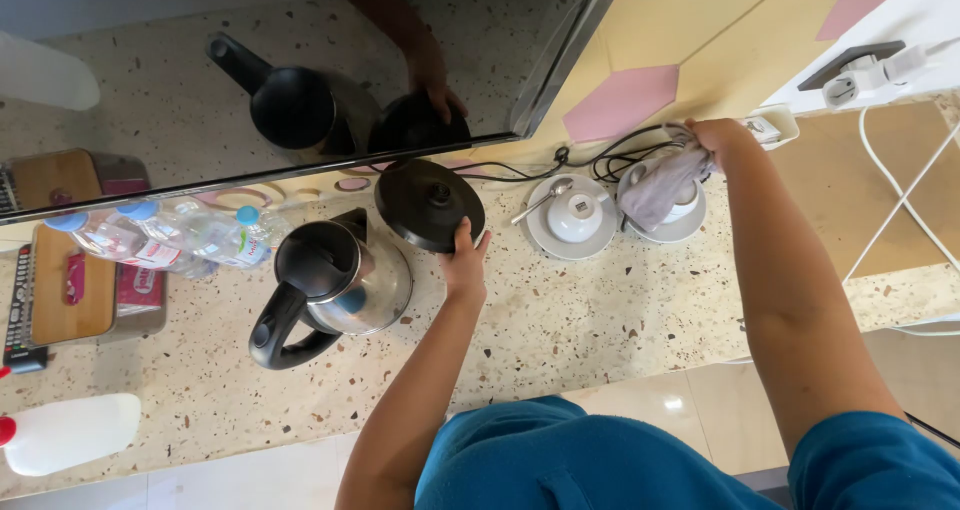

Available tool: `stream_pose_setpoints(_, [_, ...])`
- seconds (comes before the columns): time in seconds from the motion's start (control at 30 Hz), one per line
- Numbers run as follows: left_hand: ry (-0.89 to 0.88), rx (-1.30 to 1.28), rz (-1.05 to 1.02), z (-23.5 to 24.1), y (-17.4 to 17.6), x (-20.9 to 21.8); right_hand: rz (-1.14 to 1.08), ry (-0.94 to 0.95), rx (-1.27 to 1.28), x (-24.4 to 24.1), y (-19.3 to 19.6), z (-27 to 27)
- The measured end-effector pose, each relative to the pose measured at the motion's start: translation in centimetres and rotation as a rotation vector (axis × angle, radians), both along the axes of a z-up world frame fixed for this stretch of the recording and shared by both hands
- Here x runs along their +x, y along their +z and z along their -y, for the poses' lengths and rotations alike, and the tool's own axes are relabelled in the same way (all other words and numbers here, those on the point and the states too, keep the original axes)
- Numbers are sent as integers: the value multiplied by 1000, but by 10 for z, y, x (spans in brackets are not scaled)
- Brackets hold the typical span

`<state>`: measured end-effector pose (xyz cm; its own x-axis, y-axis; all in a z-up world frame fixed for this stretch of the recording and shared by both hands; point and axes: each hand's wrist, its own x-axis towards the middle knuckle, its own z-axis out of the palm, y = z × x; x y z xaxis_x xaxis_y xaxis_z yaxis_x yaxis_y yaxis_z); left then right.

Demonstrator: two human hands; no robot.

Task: Cleaning the kitchen counter and kettle, then making the bed.

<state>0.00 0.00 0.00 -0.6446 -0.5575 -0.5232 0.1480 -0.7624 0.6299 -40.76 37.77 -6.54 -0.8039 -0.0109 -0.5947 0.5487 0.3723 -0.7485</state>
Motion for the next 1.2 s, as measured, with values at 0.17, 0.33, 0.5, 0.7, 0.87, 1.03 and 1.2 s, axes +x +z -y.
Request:
stream_pose_setpoints(0.17, [34,-76,-13,-13,-46,-25,-4,55,120,4,-10,20])
stream_pose_setpoints(0.33, [82,-210,-42,-22,-98,-41,202,43,157,42,47,33])
stream_pose_setpoints(0.5, [-10,-420,116,-20,-113,-35,92,127,151,88,118,30])
stream_pose_setpoints(0.7, [-89,-68,139,-14,-72,-18,-80,349,-11,167,217,41])
stream_pose_setpoints(0.87, [-106,113,-13,-15,-85,-13,-161,465,-287,201,242,42])
stream_pose_setpoints(1.03, [-163,245,18,2,-114,-8,-126,505,-273,241,225,80])
stream_pose_setpoints(1.2, [-405,394,91,15,-105,20,-37,588,-217,279,175,115])
